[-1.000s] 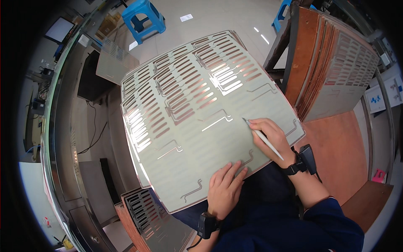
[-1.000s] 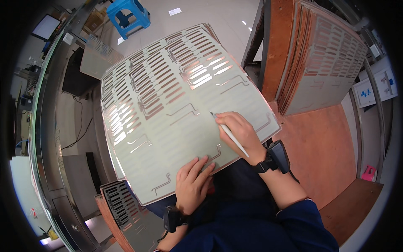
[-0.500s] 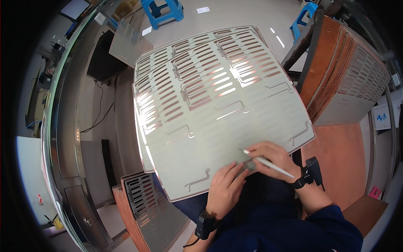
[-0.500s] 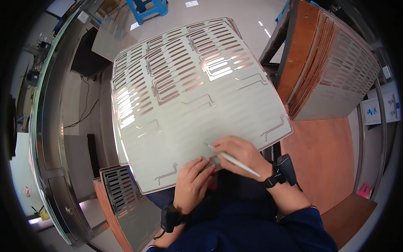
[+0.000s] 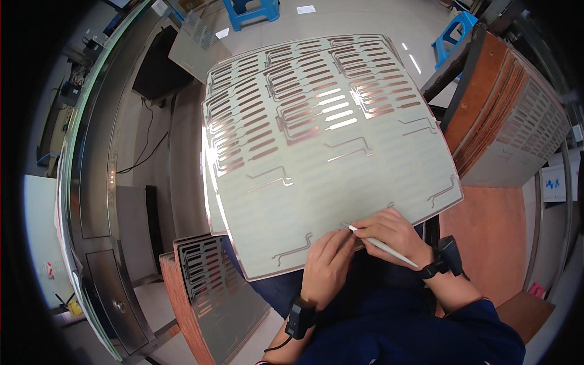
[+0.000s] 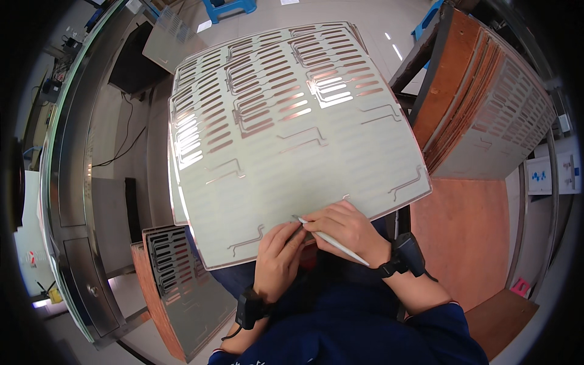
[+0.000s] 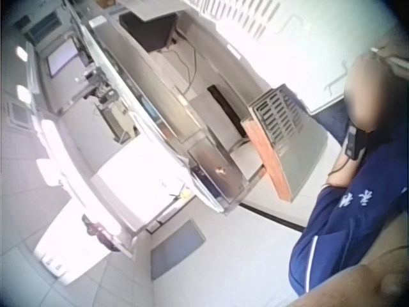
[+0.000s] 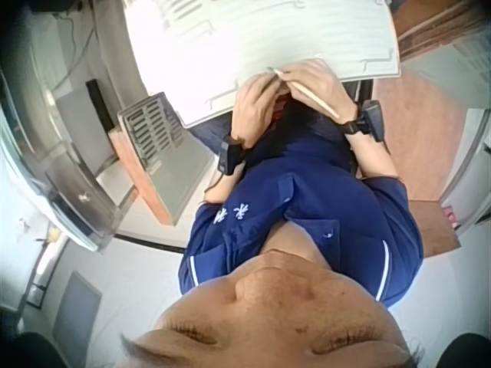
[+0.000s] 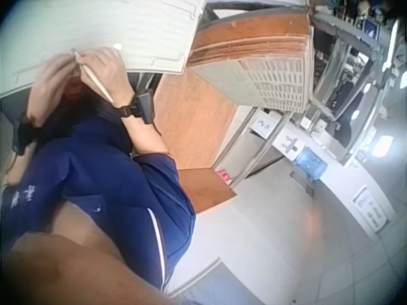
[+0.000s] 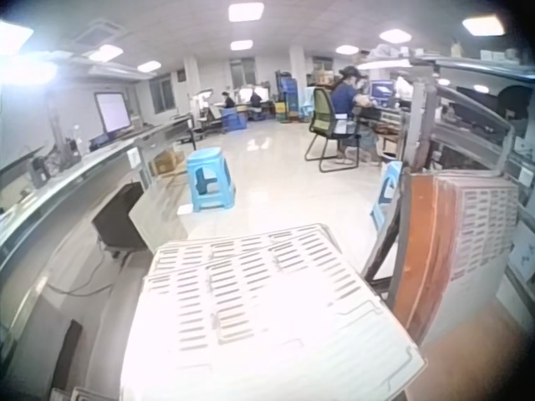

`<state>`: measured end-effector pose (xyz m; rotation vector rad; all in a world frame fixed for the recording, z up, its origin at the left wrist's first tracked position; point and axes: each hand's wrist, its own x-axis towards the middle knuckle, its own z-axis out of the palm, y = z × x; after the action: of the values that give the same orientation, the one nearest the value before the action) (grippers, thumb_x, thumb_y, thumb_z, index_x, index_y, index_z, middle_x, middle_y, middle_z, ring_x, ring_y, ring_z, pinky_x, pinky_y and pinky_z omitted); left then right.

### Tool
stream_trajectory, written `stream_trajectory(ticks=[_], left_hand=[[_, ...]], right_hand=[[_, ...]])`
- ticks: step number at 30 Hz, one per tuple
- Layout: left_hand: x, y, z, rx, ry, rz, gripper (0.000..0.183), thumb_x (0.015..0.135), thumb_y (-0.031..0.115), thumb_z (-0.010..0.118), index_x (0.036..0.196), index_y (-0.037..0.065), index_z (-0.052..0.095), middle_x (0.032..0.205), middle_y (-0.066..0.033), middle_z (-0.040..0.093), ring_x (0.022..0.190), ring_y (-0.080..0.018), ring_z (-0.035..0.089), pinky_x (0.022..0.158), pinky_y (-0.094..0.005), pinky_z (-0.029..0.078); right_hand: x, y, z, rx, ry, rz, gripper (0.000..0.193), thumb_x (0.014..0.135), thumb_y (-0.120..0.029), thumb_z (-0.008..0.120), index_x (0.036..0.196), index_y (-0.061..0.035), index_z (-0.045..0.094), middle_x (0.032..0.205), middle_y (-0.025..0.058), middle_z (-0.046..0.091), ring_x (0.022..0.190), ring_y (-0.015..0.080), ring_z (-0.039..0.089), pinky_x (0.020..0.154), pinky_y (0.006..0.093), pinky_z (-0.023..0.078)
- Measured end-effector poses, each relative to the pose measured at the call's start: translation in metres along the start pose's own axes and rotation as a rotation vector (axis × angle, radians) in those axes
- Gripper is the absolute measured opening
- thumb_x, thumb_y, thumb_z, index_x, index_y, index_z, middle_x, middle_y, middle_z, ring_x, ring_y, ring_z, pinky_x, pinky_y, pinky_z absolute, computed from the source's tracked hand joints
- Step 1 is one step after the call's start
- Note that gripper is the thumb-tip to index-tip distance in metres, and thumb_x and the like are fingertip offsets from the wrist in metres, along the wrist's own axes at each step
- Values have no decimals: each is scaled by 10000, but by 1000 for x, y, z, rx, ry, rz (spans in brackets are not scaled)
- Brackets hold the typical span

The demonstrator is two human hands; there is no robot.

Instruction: Marking specific locations on metal sheets using a pen for fabrication or assembly.

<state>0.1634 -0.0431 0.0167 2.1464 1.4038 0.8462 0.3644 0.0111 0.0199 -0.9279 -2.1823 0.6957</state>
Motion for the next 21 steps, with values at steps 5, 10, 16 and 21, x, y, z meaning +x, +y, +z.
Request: stream_trajectory(ticks=[5, 10, 16, 21], left_hand=[[2, 1, 1, 10, 5, -12, 334, 856, 22, 689, 1190, 17, 697, 1269, -123, 637, 1153, -332, 601, 972, -434, 488], [2, 2, -4, 17, -1, -19, 338, 853, 25, 693, 1191, 27, 700, 1268, -119, 639, 1156, -331, 599, 975, -428, 483], [-11, -6, -16, 89, 39, -76, 335, 843, 38, 705, 1177, 50, 712, 1246, -104, 653, 1165, -329, 596, 980, -431, 475], [-15, -13, -22, 144, 68, -94, 331, 838, 38, 707, 1168, 61, 720, 1239, -94, 657, 1162, -321, 599, 971, -435, 469]], right_hand=[[-1, 1, 6, -55, 58, -5, 297, 751, 25, 763, 1013, -74, 663, 1091, 58, 728, 944, 231, 699, 833, 352, 517], [0, 2, 5, 16, 45, 21, 312, 750, -11, 760, 1039, -87, 668, 1112, 38, 719, 986, 227, 686, 856, 357, 519], [15, -5, 19, 75, 17, -17, 305, 766, -21, 757, 1048, -99, 673, 1114, 28, 723, 981, 221, 690, 852, 351, 516], [21, -7, 28, 33, -25, -39, 330, 764, -7, 759, 1064, -107, 666, 1127, 23, 722, 973, 213, 691, 842, 345, 512]])
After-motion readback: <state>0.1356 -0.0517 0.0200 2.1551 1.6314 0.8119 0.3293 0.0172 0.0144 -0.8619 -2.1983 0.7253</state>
